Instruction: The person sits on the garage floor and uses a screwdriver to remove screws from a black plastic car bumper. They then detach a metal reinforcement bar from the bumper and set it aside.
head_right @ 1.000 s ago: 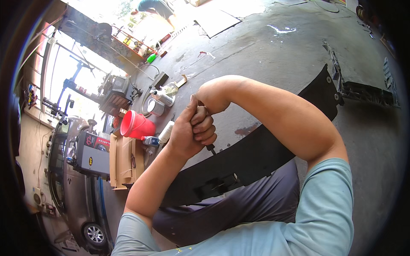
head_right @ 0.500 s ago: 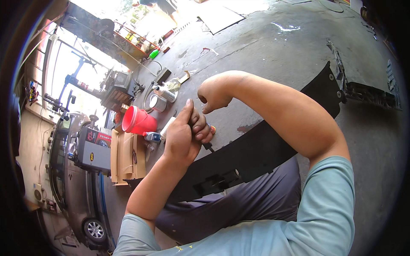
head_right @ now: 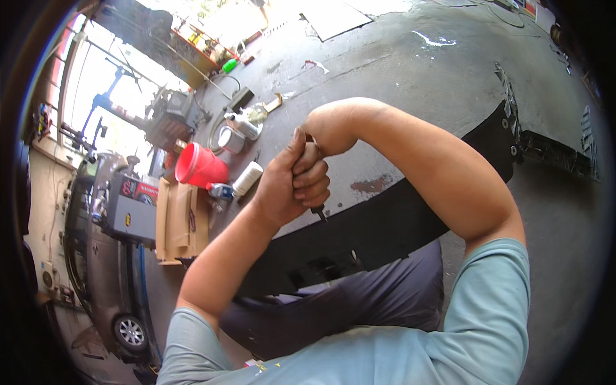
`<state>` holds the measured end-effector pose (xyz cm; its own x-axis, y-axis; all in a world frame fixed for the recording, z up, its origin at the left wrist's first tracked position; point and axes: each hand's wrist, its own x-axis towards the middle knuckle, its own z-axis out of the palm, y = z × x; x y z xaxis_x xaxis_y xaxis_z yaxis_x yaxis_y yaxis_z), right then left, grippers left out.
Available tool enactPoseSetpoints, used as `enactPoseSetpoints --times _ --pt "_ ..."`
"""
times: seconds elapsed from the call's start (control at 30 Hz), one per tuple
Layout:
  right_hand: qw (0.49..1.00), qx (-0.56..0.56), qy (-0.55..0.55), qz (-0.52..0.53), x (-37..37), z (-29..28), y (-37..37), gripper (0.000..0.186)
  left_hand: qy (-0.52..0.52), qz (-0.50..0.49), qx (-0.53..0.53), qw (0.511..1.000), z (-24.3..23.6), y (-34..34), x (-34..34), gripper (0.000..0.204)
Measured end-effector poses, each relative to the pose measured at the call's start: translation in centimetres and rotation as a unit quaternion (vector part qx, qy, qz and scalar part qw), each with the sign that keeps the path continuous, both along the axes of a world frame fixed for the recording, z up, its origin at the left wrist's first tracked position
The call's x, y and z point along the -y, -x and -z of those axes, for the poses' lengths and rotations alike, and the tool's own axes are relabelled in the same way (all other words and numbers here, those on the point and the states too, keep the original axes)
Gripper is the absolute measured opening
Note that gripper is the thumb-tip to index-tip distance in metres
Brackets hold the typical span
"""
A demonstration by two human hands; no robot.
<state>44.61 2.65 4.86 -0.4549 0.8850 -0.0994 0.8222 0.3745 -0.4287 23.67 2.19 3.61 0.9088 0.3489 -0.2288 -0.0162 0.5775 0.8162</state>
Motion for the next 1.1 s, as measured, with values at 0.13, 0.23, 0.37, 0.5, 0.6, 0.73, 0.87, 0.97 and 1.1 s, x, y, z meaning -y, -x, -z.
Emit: enactPoseSetpoints --times 0.13,0.23,0.37,0.5,0.6,0.73,0.87,0.97,1.1 --pt "0.999 0.032 0.001 0.031 -0.9 0.5 1.0 0.042 -0.069 -0.069 -0.028 0.995 -0.2 1.6 0.7 0.024" --pt "0.997 0.018 0.006 0.081 1.0 -0.7 0.9 0.056 -0.131 -0.078 -0.092 0.984 -0.9 3.0 0.9 0.026" --pt "0.997 0.010 0.009 0.075 1.0 0.1 1.1 0.055 -0.196 -0.023 -0.200 0.960 0.8 5.0 1.6 0.034" --pt "0.999 -0.011 0.010 0.047 0.9 0.0 1.8 0.050 -0.292 -0.014 -0.219 0.931 0.4 5.6 2.2 0.040" --pt "0.997 -0.039 0.053 0.033 1.8 -2.3 2.1 0.048 -0.376 -0.021 -0.241 0.894 0.6 4.7 2.4 0.048" --pt "0.960 -0.194 0.203 0.001 1.0 -2.2 1.7 0.047 -0.419 -0.023 -0.288 0.860 1.0 4.6 2.0 0.046" --pt "0.949 -0.204 0.228 -0.082 1.4 -1.8 1.5 0.047 -0.474 -0.033 -0.296 0.829 1.7 5.0 1.5 0.050" --pt "0.947 -0.196 0.245 -0.071 0.9 -1.7 1.9 0.041 -0.533 -0.058 -0.253 0.805 2.1 5.3 1.6 0.056" --pt "0.947 -0.184 0.252 -0.073 1.0 -1.5 0.6 0.043 -0.713 0.020 -0.307 0.631 -1.0 6.8 3.0 0.053"
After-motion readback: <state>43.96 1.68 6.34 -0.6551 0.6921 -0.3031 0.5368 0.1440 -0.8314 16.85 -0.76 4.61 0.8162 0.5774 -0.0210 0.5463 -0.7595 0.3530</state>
